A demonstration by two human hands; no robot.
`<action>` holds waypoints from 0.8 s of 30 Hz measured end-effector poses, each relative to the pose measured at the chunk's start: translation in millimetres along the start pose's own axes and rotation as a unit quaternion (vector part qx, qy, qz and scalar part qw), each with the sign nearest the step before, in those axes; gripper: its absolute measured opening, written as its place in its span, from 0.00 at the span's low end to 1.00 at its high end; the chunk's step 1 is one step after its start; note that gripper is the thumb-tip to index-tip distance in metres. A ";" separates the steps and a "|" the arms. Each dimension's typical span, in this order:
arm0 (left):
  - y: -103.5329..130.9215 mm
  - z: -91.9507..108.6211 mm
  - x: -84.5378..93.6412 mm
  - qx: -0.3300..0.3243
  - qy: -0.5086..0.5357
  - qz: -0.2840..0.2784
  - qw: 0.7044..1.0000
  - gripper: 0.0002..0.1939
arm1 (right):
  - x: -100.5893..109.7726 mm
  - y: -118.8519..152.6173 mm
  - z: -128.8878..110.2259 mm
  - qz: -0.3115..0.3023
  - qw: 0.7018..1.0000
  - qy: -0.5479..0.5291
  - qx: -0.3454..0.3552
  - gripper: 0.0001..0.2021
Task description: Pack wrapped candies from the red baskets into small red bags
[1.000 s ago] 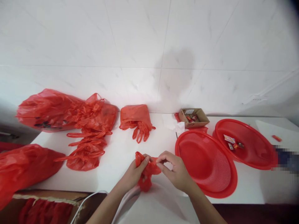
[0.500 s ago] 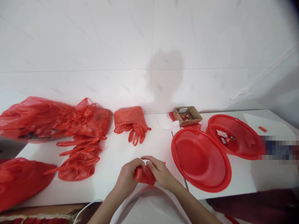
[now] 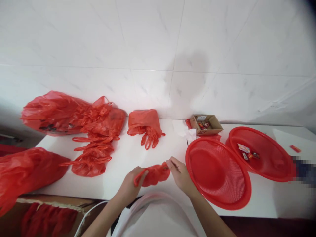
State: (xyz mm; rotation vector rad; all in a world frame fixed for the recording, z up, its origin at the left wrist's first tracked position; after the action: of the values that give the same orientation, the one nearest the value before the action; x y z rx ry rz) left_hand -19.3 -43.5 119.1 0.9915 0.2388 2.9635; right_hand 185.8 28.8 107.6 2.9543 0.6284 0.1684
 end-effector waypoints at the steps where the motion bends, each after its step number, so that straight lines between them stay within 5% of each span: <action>1: 4.4 -8.4 4.5 0.018 0.020 0.018 0.999 0.20 | 6.7 -3.2 2.8 0.017 1.000 -0.005 -0.004 0.21; 9: 31.8 -53.9 11.8 0.130 0.143 0.077 0.978 0.25 | 40.3 -29.0 34.8 0.078 0.996 0.030 -0.025 0.22; 15: 18.6 -87.2 4.4 0.173 0.183 0.105 0.962 0.26 | 18.6 -27.6 64.1 0.030 0.997 0.024 -0.070 0.23; 18: 7.3 -111.0 -1.2 0.173 0.104 0.100 0.974 0.25 | 4.9 -28.4 92.3 0.003 0.994 0.017 -0.106 0.23; 24: -12.6 -134.1 -27.3 0.186 -0.024 0.045 0.981 0.20 | -15.1 -33.6 130.7 0.033 0.975 0.192 -0.106 0.16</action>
State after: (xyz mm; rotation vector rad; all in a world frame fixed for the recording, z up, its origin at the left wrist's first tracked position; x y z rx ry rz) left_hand -78.2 -51.6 -4.7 1.1295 0.7920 3.0348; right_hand 176.1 41.3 -27.3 2.7510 0.5126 0.7765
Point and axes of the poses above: each hand's wrist, its own y-axis away from the middle knuckle, its own x-axis out of the back of the hand, z = x × y, the point moved 2 cm from there along -y, towards the middle knuckle, and after that the axes turned 1 degree about -y, right-handed, at the moved point
